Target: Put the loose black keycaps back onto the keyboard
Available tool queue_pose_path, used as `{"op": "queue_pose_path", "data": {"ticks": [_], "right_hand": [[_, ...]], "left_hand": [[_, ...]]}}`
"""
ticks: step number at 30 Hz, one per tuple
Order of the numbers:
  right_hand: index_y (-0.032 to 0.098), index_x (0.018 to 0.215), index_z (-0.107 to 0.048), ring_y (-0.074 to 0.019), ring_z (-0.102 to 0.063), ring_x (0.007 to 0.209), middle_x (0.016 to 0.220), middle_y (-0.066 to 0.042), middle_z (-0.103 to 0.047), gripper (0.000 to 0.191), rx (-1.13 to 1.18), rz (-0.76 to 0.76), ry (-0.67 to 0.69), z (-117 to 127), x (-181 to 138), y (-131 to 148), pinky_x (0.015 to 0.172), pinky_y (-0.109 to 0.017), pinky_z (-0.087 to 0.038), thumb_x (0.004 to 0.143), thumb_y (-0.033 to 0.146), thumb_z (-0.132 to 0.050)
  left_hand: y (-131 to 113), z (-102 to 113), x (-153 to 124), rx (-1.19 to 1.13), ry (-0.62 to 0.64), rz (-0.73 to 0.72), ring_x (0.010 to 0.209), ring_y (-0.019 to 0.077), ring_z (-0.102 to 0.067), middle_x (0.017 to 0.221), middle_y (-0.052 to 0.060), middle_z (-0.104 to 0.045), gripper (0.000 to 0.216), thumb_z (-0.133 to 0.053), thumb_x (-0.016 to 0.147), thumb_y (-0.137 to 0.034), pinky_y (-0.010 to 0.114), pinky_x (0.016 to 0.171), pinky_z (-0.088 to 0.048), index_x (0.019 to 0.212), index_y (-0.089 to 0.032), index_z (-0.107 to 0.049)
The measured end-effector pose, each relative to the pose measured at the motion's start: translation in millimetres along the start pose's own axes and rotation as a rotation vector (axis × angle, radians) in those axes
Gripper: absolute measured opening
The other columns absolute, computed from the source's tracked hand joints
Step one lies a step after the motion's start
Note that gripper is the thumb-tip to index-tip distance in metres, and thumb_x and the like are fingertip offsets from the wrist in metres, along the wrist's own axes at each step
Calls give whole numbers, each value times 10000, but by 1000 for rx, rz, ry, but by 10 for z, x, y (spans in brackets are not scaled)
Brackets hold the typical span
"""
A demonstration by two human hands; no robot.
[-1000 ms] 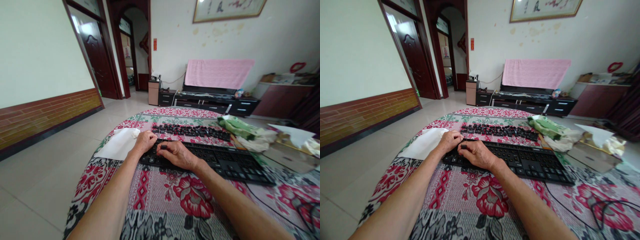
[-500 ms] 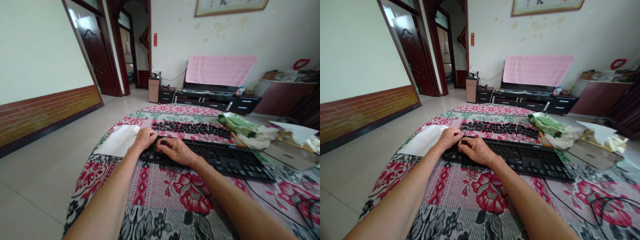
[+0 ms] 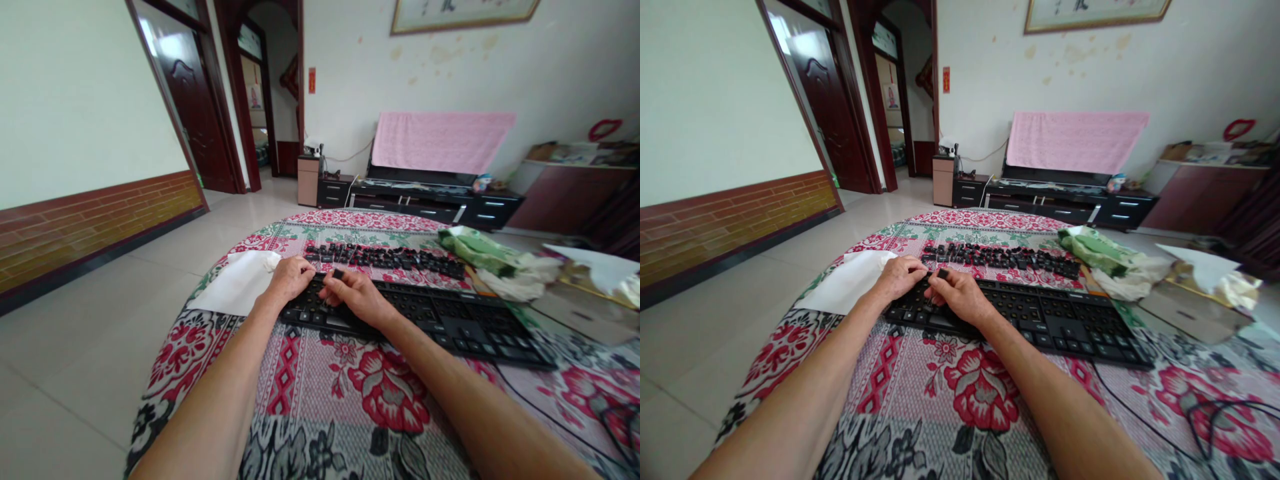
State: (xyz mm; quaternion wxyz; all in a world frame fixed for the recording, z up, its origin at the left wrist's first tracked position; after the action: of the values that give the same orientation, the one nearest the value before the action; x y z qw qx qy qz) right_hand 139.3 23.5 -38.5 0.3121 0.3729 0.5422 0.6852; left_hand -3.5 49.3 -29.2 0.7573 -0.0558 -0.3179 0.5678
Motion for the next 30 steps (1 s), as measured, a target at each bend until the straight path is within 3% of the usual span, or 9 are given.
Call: {"op": "queue_pose_path", "data": {"ticks": [4,8,10,12,14,18,22,25,30], "right_hand": [[167,707,-626,-87,-535,534,651,-26,-638,275,129,-55,-79,60,13,-31,576,-247,-464,791,424,-576],[180,744,-606,-87,-549,560,708,-12,-652,243,218,-5,-241,159,25,11,581,-243,-477,758,423,-614],[184,760,-599,-87,-556,576,715,-3,-651,238,236,48,-316,211,24,57,595,-240,-483,753,421,-620],[188,790,-597,-93,-570,600,712,3,-651,233,243,95,-367,252,18,99,610,-238,-488,752,417,-622],[196,822,-590,-103,-587,628,728,2,-660,236,247,122,-394,275,12,121,618,-243,-494,753,419,-619],[202,837,-584,-113,-602,661,767,-6,-673,241,227,136,-389,268,6,115,642,-253,-502,767,432,-599],[201,843,-590,-117,-603,682,773,-7,-669,234,158,163,-324,201,4,132,656,-259,-505,787,428,-578],[200,863,-592,-128,-615,732,818,-16,-671,229,104,207,-285,165,4,198,668,-261,-505,792,417,-575],[197,869,-581,-125,-611,697,846,-34,-676,243,139,281,-497,394,1,254,642,-266,-508,784,425,-579]], "left_hand": [[47,35,-5,-58,31,70,816,166,-626,860,26,-708,171,-555,766,-212,281,782,-450,782,-197,-725],[-1,135,-18,-209,94,141,820,175,-629,877,46,-718,197,-582,746,-254,291,791,-449,853,-176,-728],[-122,153,-30,-364,199,117,835,169,-621,916,48,-714,266,-595,742,-288,284,781,-451,951,-173,-711],[-281,104,-63,-530,396,70,809,153,-612,973,36,-702,384,-598,744,-325,281,729,-460,1104,-202,-648],[-375,86,-73,-611,456,42,766,139,-603,968,32,-696,411,-604,730,-311,266,669,-460,1127,-207,-631],[-341,6,-49,-599,405,81,679,121,-586,839,19,-700,336,-596,707,-252,253,627,-451,1024,-184,-679],[-292,-68,-35,-562,385,75,714,127,-606,852,12,-709,329,-580,688,-191,260,677,-460,999,-187,-688],[-244,6,7,-448,265,64,772,148,-625,840,20,-713,247,-595,691,-218,268,719,-465,908,-184,-709],[-93,262,61,-157,5,72,659,139,-617,699,6,-687,122,-602,682,-211,255,667,-464,742,-180,-704]]}}
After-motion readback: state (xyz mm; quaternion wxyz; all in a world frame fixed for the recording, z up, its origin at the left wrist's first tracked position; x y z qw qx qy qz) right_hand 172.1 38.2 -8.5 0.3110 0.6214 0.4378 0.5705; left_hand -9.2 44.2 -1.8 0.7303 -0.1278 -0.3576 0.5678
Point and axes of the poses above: each hand's wrist, its own x-axis towards the middle knuckle, its own z-axis out of the back of the hand, y = z × x, the point moved 6 cm from there along x, towards the middle knuckle
